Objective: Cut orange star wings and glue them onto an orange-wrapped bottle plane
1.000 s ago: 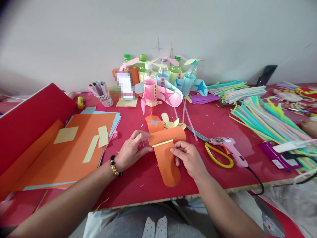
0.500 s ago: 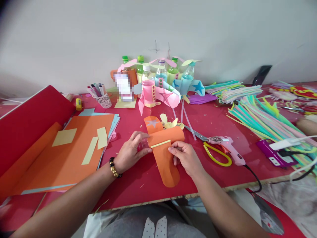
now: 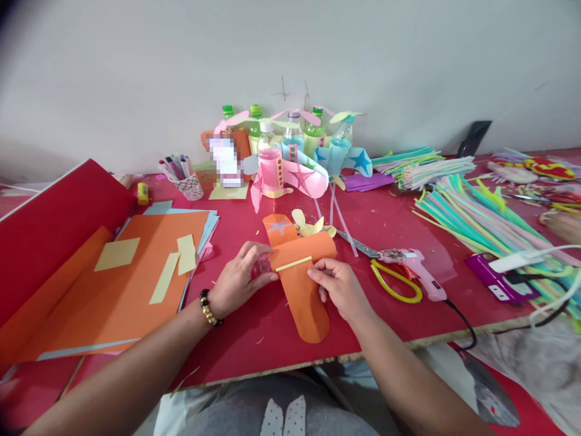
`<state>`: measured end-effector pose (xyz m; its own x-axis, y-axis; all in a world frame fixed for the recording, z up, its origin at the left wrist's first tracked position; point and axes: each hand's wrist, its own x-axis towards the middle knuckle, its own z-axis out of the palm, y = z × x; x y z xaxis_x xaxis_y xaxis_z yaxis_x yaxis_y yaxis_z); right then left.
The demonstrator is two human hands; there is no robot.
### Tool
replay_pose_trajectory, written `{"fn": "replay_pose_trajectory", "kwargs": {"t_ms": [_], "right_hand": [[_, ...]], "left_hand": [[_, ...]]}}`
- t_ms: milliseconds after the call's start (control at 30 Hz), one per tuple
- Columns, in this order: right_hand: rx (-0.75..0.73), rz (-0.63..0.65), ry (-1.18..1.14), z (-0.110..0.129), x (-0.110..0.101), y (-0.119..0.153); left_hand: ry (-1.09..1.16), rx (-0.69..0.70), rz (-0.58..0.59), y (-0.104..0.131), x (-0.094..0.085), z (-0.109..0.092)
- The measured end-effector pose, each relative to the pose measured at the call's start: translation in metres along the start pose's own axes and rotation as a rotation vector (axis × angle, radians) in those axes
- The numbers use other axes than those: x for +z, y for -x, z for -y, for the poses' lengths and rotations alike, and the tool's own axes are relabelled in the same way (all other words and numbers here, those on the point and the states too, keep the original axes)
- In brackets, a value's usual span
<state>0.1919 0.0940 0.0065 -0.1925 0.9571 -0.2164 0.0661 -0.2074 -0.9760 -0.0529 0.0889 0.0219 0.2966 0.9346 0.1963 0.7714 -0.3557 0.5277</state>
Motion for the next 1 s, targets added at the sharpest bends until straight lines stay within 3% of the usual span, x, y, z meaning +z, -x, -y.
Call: {"fn": "replay_pose_trajectory", "kwargs": {"t_ms": [167,300,367,533,633,733,833,1000], "right_hand": [[-0.067,-0.046,-0.052,0.007,-0.011,0.008],[-0.209,-0.089,0.190,0.028,-0.020,0.025],[-0.369,-0.113,0.414,0.044,-0.022,0.036],[-0.970,-0.204,0.951,0.073,-0.019,0.055],[-1.158,-0.186,1.136,0.072,-0.015,0.055],[-1.211,-0.158,1.243,0.065,-0.011,0.054],[-1.174,-0.132,1.305,0.065,-0.008,0.057],[-1.027,0.026,1.466,0.090,-0.003,0.064]], "left_hand": [[0.026,0.007,-0.010,0.001,0.001,0.002],[0.040,0.008,-0.018,0.001,0.000,0.002],[0.034,0.004,-0.014,0.001,0.000,0.002],[0.016,-0.007,-0.005,0.001,0.001,0.001],[0.019,-0.012,-0.011,0.001,0.001,0.001],[0.027,-0.017,-0.022,0.001,0.002,-0.001],[0.020,-0.030,-0.030,0.002,0.003,-0.001],[-0.020,0.033,-0.131,0.003,0.004,0.000]]}}
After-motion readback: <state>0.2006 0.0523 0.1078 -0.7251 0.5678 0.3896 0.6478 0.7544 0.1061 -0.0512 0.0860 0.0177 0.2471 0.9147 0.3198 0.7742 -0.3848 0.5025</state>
